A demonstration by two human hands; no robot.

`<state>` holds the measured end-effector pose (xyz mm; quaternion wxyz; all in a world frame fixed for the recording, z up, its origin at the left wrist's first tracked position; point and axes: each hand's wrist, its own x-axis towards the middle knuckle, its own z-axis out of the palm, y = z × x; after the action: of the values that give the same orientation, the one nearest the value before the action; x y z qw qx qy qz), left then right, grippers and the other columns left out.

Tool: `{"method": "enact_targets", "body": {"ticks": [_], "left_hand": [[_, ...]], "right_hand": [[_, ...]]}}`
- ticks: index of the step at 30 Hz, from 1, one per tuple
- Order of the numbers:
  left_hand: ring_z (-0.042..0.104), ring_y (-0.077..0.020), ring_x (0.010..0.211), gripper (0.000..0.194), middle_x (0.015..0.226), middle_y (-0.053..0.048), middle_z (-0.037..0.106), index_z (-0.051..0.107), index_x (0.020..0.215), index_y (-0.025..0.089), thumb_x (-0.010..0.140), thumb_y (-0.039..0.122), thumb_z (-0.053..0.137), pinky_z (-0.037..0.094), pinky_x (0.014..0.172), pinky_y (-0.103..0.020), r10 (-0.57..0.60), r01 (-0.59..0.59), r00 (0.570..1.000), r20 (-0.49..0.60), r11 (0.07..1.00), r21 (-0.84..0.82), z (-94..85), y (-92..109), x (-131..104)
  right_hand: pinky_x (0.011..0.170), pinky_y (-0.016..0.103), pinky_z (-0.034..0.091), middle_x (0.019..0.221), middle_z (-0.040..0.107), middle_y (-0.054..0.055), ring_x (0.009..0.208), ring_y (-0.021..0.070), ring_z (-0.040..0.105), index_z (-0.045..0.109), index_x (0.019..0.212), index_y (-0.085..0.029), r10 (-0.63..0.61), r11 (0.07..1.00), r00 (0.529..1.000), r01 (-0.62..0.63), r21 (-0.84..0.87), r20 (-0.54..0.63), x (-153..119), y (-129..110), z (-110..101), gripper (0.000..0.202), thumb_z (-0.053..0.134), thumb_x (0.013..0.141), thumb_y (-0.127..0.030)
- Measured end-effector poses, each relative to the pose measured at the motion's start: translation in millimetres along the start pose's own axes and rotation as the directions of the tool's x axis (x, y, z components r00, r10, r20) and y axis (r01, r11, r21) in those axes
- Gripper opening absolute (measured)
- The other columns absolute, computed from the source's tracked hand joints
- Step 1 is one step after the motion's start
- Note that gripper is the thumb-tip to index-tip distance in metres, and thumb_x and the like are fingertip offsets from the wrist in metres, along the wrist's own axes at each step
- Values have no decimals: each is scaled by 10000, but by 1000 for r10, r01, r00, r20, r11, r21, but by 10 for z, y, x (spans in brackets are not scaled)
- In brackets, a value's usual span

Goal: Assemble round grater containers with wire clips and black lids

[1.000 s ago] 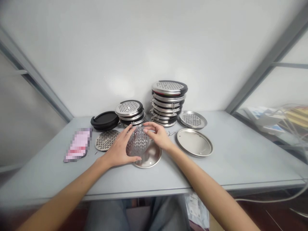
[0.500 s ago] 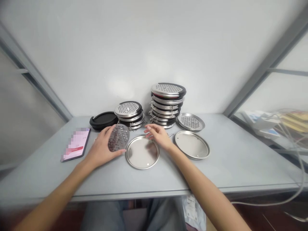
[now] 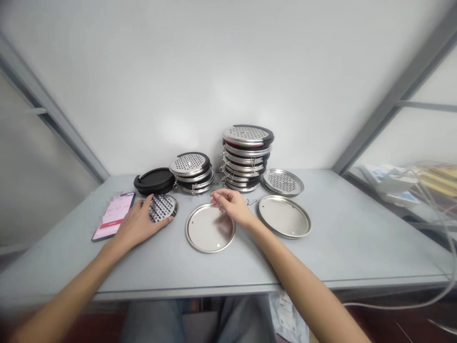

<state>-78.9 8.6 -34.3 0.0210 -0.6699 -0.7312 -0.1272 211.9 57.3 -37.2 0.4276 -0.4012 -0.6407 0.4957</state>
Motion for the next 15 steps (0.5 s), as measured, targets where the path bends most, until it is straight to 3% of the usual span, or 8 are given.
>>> {"method": "enact_targets", "body": {"ticks": [15], "left_hand": [[452,-394,1241,1009,1287,-219,491,305,1438,112,686,739,550,387,997,-463,-29,32,998,48,997,-64,66,15,50]], "right_hand": [[677,283,484,843,687,61,752,149,616,672,961,-159,-12,999,997,14,-30,70,-23,-8,14,318,559,875,-443]]}}
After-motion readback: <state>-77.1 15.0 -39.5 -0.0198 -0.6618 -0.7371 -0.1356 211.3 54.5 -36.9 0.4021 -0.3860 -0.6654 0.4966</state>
